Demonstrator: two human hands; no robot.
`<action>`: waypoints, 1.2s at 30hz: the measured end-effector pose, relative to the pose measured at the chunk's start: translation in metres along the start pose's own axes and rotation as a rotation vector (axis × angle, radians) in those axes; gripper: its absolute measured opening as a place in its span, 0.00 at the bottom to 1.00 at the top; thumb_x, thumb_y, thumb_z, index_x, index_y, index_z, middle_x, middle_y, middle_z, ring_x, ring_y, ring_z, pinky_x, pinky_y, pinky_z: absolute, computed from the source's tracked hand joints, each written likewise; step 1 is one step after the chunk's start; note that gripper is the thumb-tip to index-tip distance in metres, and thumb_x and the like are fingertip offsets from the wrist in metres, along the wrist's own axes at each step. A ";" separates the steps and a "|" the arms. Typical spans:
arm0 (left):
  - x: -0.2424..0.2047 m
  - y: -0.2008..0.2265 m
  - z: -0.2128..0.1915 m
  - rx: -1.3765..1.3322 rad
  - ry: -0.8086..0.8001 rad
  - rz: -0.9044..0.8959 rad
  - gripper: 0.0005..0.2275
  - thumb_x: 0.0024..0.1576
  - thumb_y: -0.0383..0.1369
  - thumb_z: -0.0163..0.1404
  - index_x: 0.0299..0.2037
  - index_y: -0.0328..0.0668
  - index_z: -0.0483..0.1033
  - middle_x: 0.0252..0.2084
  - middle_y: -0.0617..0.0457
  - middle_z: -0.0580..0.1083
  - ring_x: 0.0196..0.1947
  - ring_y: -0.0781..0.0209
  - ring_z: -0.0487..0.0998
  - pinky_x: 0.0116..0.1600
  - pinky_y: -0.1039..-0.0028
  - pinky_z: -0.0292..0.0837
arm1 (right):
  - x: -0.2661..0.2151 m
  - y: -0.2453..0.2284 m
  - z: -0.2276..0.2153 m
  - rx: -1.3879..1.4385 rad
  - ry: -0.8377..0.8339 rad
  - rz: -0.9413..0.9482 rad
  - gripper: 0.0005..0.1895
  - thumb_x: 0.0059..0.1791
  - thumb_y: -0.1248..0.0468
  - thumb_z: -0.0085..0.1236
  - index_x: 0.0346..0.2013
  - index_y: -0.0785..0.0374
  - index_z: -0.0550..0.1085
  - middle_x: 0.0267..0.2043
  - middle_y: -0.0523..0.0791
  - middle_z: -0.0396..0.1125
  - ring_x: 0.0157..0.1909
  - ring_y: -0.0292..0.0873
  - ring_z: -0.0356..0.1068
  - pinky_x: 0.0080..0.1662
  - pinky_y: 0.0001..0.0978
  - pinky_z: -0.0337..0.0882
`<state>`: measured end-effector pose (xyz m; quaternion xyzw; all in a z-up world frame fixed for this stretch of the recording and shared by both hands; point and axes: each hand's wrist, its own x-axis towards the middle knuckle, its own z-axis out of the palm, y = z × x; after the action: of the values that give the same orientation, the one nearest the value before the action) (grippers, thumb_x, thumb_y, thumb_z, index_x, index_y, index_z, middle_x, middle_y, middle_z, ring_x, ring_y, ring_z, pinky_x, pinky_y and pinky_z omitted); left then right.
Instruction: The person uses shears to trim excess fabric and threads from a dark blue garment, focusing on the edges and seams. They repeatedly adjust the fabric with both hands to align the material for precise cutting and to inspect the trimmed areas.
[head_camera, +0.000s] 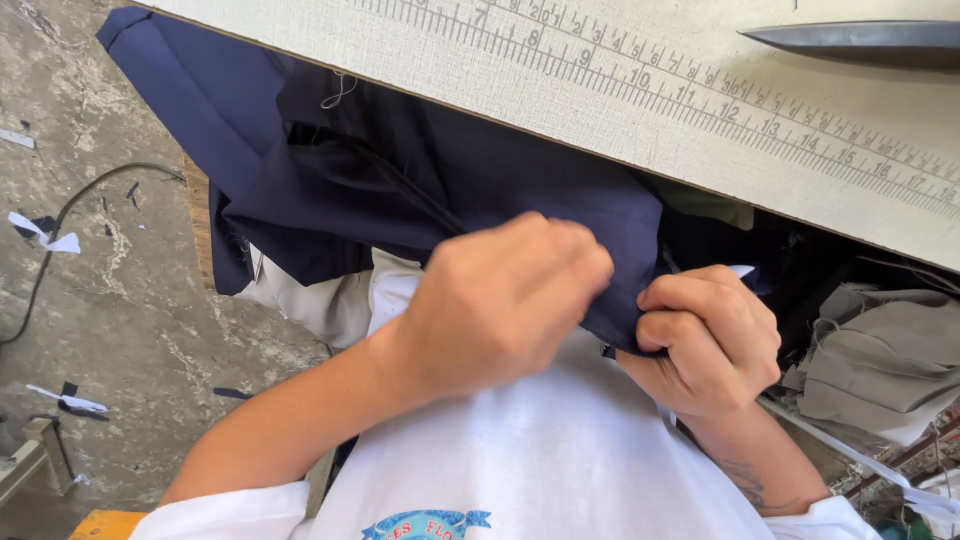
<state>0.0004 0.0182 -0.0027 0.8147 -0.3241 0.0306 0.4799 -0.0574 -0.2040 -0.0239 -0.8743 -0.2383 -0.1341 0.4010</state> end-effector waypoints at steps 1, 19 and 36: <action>0.001 -0.004 -0.003 0.001 -0.002 0.001 0.10 0.72 0.22 0.37 0.45 0.29 0.73 0.41 0.43 0.73 0.35 0.47 0.71 0.43 0.64 0.72 | -0.001 0.000 0.000 0.000 0.002 0.001 0.17 0.45 0.85 0.57 0.19 0.66 0.65 0.31 0.54 0.67 0.24 0.51 0.61 0.29 0.38 0.60; -0.019 -0.008 -0.031 0.100 0.215 -0.126 0.09 0.70 0.26 0.40 0.37 0.38 0.71 0.33 0.49 0.72 0.30 0.49 0.65 0.42 0.56 0.57 | 0.030 -0.023 -0.015 0.047 -0.125 0.492 0.10 0.47 0.81 0.71 0.38 0.74 0.77 0.36 0.56 0.72 0.34 0.48 0.70 0.39 0.33 0.68; -0.056 -0.006 -0.021 -0.377 -0.124 -0.586 0.15 0.70 0.32 0.47 0.29 0.38 0.67 0.25 0.56 0.62 0.27 0.59 0.63 0.35 0.71 0.58 | 0.023 0.017 -0.013 0.589 -0.127 0.922 0.11 0.54 0.68 0.61 0.29 0.62 0.68 0.24 0.39 0.60 0.26 0.31 0.52 0.32 0.22 0.51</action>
<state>-0.0350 0.0651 -0.0167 0.7705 -0.1050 -0.2186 0.5895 -0.0295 -0.2166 -0.0168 -0.7452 0.1180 0.1808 0.6309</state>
